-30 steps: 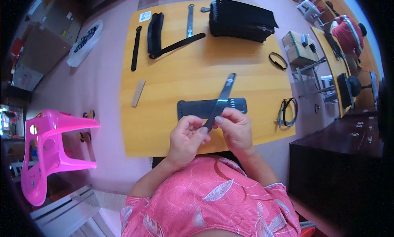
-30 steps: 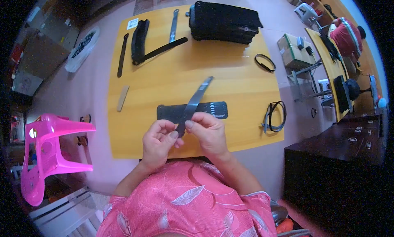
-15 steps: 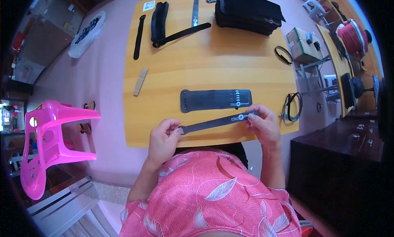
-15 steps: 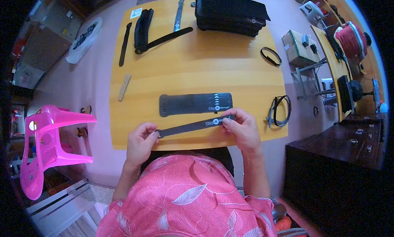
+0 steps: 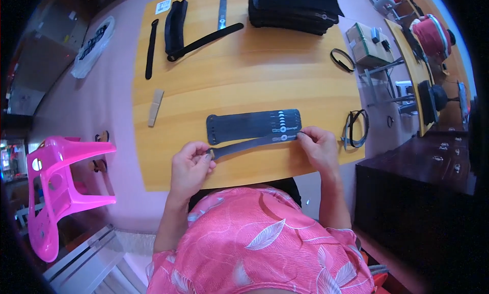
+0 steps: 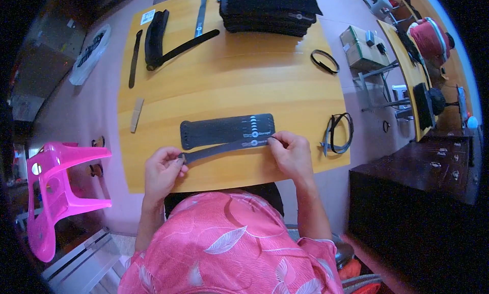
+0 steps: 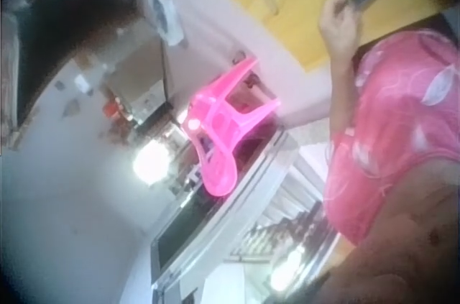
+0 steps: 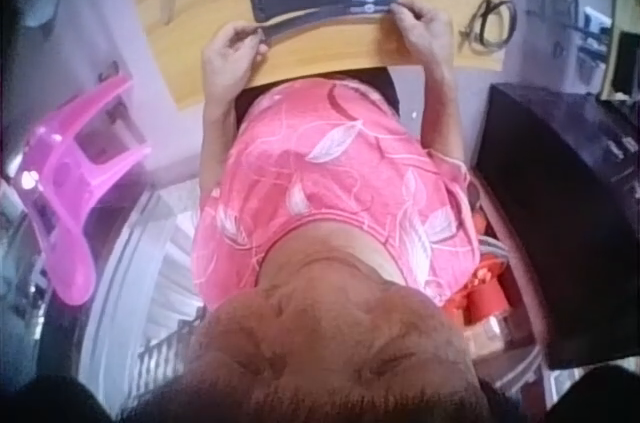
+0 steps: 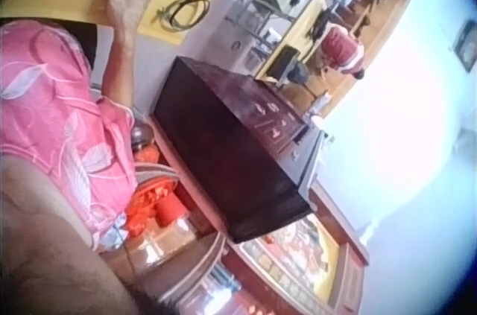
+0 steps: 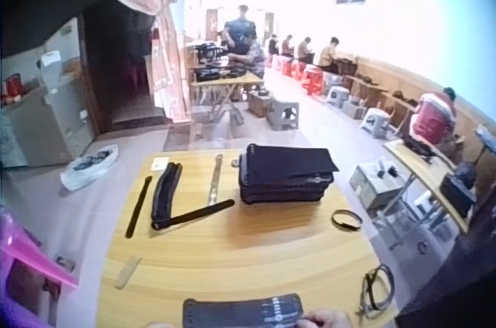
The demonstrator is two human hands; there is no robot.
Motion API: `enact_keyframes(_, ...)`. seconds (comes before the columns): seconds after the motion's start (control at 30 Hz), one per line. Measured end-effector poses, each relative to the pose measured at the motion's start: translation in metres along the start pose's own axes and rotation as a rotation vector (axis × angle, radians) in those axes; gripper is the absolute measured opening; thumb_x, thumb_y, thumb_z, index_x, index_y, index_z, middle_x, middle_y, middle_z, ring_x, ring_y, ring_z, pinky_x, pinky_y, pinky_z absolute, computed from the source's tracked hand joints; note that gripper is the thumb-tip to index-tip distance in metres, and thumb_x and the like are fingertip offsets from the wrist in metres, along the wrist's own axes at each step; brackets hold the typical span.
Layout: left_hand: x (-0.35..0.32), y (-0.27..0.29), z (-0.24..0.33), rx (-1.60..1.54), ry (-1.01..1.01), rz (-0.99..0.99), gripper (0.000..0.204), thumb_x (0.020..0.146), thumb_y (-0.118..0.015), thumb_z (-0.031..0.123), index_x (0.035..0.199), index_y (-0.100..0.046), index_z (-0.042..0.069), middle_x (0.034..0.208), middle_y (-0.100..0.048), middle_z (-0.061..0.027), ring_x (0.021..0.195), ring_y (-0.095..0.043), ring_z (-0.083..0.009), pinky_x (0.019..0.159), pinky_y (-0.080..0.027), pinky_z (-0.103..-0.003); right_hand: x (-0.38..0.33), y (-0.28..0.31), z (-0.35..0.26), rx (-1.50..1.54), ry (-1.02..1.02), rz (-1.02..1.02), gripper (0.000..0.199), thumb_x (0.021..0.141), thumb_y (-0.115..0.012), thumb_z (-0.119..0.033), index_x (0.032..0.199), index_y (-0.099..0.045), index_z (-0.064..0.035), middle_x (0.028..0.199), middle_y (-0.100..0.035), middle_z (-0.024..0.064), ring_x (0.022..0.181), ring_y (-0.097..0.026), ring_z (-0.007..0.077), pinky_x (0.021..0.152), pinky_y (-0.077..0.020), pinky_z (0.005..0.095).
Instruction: Assembling plastic buckles and fabric straps onto a textile panel or bag component.
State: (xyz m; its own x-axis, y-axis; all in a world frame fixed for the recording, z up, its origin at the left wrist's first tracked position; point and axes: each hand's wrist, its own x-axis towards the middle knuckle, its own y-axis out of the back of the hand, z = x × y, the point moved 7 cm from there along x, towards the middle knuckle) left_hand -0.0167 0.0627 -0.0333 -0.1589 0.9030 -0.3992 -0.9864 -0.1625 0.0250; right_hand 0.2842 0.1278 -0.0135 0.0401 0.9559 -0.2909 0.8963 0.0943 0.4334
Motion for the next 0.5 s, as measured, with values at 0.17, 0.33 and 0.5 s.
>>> enact_keyframes(0.17,0.007,-0.004,0.006,-0.042,-0.002,0.048,0.016,0.085,-0.058,-0.004,0.1,-0.054,-0.004,0.075,-0.058,-0.004,0.059,-0.057,-0.0081,0.05,-0.046,-0.019,0.009,0.004,0.002,-0.111,0.041,0.013,0.018,0.084,-0.063,-0.013,0.087,-0.067,0.0043,0.061,-0.06,0.004,0.058,-0.052,0.0073,0.053,-0.0426,0.0262)
enact_keyframes(0.33,0.015,0.001,0.003,0.103,-0.151,0.157,0.02,0.082,-0.062,-0.004,0.098,-0.051,-0.002,0.07,-0.057,-0.0029,0.054,-0.054,-0.0058,0.046,-0.042,-0.019,0.016,0.003,0.003,-0.127,0.04,-0.032,0.018,0.083,-0.063,-0.012,0.086,-0.068,0.0042,0.059,-0.058,0.0041,0.056,-0.051,0.0073,0.052,-0.0419,0.027)
enact_keyframes(0.5,0.022,0.004,0.002,0.163,-0.068,0.229,0.019,0.079,-0.064,-0.005,0.094,-0.052,-0.002,0.072,-0.056,-0.0026,0.059,-0.053,-0.0039,0.05,-0.041,-0.018,0.022,0.003,0.004,-0.188,-0.06,0.001,0.02,0.079,-0.064,-0.014,0.083,-0.069,0.0048,0.058,-0.062,0.0072,0.054,-0.054,0.009,0.051,-0.044,0.0279)
